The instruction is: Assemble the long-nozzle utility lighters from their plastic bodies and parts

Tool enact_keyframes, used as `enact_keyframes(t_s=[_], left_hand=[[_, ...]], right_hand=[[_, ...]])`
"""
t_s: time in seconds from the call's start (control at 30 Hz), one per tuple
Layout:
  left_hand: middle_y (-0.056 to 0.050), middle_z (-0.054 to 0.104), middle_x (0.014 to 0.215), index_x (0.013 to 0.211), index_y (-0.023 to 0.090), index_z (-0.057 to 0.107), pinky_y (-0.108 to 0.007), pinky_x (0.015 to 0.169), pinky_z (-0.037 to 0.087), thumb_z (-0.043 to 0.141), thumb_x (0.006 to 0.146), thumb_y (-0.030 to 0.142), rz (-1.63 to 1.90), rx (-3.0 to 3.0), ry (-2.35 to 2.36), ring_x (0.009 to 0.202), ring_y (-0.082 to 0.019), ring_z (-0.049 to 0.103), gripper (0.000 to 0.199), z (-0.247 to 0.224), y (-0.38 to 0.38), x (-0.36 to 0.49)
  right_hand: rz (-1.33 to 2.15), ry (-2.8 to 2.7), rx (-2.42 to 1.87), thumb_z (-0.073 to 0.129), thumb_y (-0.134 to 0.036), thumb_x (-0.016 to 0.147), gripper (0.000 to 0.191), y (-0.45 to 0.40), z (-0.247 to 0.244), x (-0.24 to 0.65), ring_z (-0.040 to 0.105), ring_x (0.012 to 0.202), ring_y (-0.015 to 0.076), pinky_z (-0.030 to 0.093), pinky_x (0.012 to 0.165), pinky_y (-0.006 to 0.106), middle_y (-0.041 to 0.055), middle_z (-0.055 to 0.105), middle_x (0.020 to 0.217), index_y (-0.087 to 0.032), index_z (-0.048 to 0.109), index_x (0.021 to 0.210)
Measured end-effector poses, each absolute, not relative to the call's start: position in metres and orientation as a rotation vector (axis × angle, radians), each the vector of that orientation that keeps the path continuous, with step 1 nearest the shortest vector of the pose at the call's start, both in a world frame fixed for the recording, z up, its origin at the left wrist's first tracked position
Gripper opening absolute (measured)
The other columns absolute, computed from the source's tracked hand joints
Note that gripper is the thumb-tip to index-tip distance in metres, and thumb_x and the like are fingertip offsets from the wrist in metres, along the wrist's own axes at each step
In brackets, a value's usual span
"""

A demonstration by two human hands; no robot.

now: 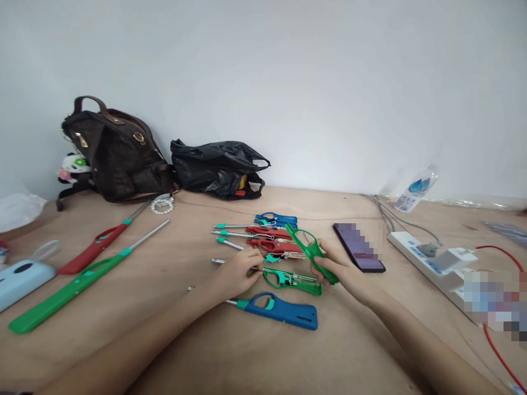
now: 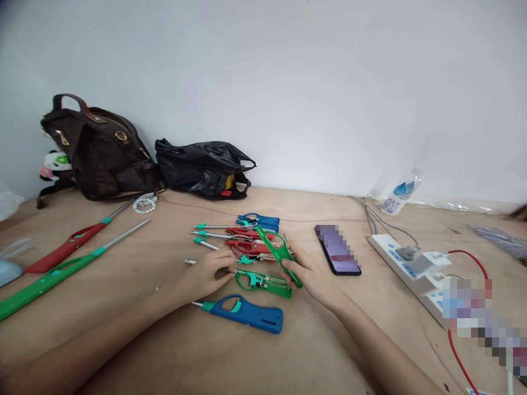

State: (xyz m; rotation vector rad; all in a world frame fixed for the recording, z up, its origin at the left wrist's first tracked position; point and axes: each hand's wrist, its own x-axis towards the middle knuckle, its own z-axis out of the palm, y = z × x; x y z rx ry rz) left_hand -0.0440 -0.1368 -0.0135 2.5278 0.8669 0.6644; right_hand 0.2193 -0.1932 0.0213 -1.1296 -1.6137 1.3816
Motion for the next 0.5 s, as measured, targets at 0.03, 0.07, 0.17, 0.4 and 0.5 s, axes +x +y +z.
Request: enact_keyframes(t_s=[0.03,0.07,0.17,0.4,0.5], left_hand=[[-0.002,0.055,0.08,0.07,0.016,0.051,-0.025,0.07,0.04,0.05,0.074,0.0,0.672,2.521,0.87,0.078,-0.016,0.052,0.017,-0.014,-0.137,-0.044],[-0.002,0.055,0.08,0.07,0.016,0.051,-0.025,0.069,0.04,0.051,0.073,0.0,0.679,2.514,0.873,0.078,-0.016,0.052,0.017,-0.014,-0.137,-0.043],[-0.001,0.055,0.078,0.069,0.016,0.052,-0.024,0.069,0.04,0.052,0.072,-0.001,0.7,2.492,0.877,0.077,-0.016,0.053,0.018,-0.013,-0.137,-0.043],[0.0,0.056,0.076,0.069,0.016,0.054,-0.024,0.069,0.041,0.054,0.071,-0.001,0.707,2.426,0.941,0.076,-0.016,0.055,0.017,-0.009,-0.138,-0.041],[0.0,0.059,0.077,0.072,0.017,0.055,-0.025,0.069,0.042,0.058,0.07,0.002,0.696,2.403,1.007,0.076,-0.017,0.056,0.016,-0.01,-0.138,-0.041]], right_hand=[[1.279,-1.667,-1.164,0.037,-0.037,0.094,0.017,-0.194,0.021,0.218,0.042,0.053,0.0117,0.036,0.054,0.025,-0.0047,0.045,0.064,-0.022,0.041,0.085],[1.154,-1.726,-1.203,0.032,-0.04,0.096,0.024,-0.195,0.019,0.216,0.042,0.053,0.0123,0.036,0.055,0.026,-0.0043,0.044,0.063,-0.022,0.041,0.082],[0.729,-1.9,-1.33,0.026,-0.043,0.099,0.033,-0.195,0.014,0.213,0.048,0.058,0.0158,0.038,0.059,0.029,-0.0014,0.048,0.064,-0.022,0.045,0.081],[0.083,-2.239,-1.258,0.041,-0.04,0.095,0.029,-0.196,0.006,0.209,0.059,0.088,0.0249,0.045,0.076,0.037,0.0104,0.065,0.098,-0.018,0.055,0.108],[-0.016,-2.306,-1.202,0.048,-0.039,0.092,0.029,-0.197,0.003,0.208,0.059,0.085,0.0247,0.045,0.075,0.038,0.011,0.066,0.097,-0.016,0.058,0.107]])
